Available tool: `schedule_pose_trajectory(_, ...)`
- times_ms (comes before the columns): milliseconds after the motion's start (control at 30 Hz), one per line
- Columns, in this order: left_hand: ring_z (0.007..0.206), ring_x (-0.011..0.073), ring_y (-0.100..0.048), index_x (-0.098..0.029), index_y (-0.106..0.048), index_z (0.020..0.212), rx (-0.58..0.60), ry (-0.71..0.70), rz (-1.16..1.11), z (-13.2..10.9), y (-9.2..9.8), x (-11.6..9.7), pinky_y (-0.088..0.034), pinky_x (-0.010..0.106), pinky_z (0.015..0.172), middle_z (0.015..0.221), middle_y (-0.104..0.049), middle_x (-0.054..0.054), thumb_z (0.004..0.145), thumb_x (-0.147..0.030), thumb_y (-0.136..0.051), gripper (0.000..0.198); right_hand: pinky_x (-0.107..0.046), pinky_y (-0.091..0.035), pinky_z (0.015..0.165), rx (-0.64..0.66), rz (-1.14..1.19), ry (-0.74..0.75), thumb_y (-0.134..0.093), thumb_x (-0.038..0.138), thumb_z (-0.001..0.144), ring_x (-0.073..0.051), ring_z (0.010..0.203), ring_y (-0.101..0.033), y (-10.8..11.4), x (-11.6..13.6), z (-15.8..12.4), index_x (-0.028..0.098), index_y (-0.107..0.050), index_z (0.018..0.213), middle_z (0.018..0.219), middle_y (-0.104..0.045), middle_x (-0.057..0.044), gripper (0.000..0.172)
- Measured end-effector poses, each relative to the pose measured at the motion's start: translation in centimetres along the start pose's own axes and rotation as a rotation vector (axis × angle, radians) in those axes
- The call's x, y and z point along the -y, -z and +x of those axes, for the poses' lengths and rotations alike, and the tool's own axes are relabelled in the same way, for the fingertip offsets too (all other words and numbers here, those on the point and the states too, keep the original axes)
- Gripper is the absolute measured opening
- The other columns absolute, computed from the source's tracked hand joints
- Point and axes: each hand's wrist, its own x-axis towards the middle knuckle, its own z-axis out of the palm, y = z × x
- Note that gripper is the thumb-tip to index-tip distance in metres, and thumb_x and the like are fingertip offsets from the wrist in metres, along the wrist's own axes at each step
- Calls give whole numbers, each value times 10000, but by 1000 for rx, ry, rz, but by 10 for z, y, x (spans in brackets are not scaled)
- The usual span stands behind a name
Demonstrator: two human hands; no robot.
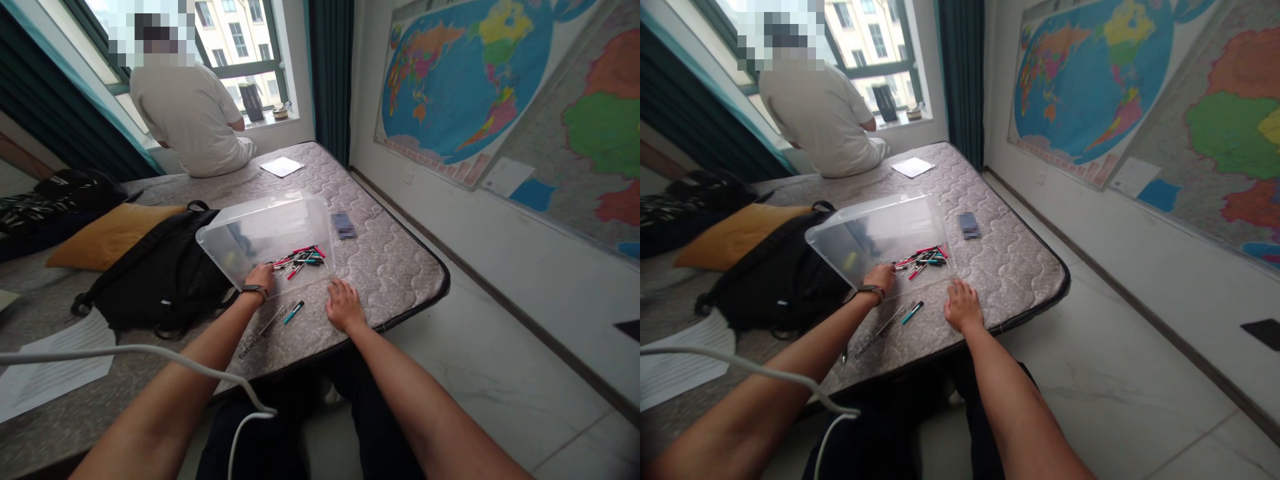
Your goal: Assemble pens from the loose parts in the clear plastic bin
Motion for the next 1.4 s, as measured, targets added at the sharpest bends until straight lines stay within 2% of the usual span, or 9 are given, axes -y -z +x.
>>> schedule_pose_trajectory(267, 961, 221, -638, -189, -694, 784, -51, 45, -440, 8, -5, 3, -472, 319, 903, 905, -718, 56, 732, -230, -661, 75, -418, -307, 1040, 5, -5, -1, -493, 246, 868, -275, 1287, -378, 0, 0, 0, 210, -540, 1228, 1403, -484, -119, 365)
schedule_pose_trajectory(433, 835, 177, -679, -145, -644, 966, -37, 135, -865, 10, -7, -11, -539, 343, 795, 896, -711, 85, 780, -365, -653, 288, -423, -295, 1046, 11, -6, -2, -495, 250, 870, -276, 1289, -370, 0, 0, 0, 212, -541, 1227, 1408, -478, -123, 362)
schedule_pose_trajectory(533, 831, 165, -690, -149, -607, 996, -20, 160, -1080, -1, -7, -17, -554, 344, 771, 922, -705, 92, 755, -452, -686, 395, -425, -294, 1047, 12, -1, -7, -502, 248, 868, -274, 1290, -367, 0, 0, 0, 208, -537, 1234, 1409, -476, -123, 370)
schedule_pose_trajectory(667, 816, 186, -694, -156, -613, 917, 27, 151, -1281, -35, -13, -11, -553, 354, 760, 860, -700, 66, 597, -497, -802, 505, -423, -296, 1048, 13, 5, -3, -506, 247, 867, -272, 1286, -371, -1, 0, 0, 203, -537, 1235, 1406, -478, -122, 372)
schedule_pose_trajectory(733, 781, 191, -690, -156, -628, 887, 36, 120, -1220, -57, -20, -1, -544, 333, 732, 801, -697, 49, 584, -473, -801, 471, -422, -301, 1045, 7, 6, 0, -506, 246, 867, -274, 1282, -376, -2, -1, 0, 205, -539, 1234, 1404, -481, -122, 371)
schedule_pose_trajectory(867, 739, 181, -672, -187, -666, 813, -46, 50, -715, -95, -31, 21, -506, 298, 721, 765, -711, 26, 701, -393, -673, 234, -420, -306, 1038, -8, 6, 1, -502, 241, 867, -274, 1280, -377, -3, -1, 0, 201, -544, 1226, 1398, -486, -123, 364)
schedule_pose_trajectory(1000, 736, 166, -653, -209, -675, 796, -98, 6, -403, -114, -35, 30, -476, 275, 737, 772, -712, 15, 760, -338, -593, 158, -426, -300, 1042, -5, 9, -6, -502, 241, 866, -277, 1274, -380, -3, -1, 0, 202, -546, 1227, 1394, -490, -122, 366)
schedule_pose_trajectory(1233, 700, 147, -631, -215, -660, 851, -150, -16, -284, -113, -25, 19, -471, 270, 744, 884, -712, 26, 823, -394, -572, 201, -428, -303, 1041, -2, 6, 1, -496, 237, 866, -277, 1281, -375, -1, 0, -1, 205, -543, 1234, 1402, -481, -125, 372)
schedule_pose_trajectory(1400, 730, 147, -641, -223, -668, 913, -176, -48, -226, -88, -2, 1, -473, 267, 744, 908, -714, 22, 864, -374, -544, 201, -429, -301, 1044, -8, 5, 1, -500, 241, 865, -275, 1280, -376, -3, -1, -1, 201, -542, 1232, 1399, -484, -124, 372)
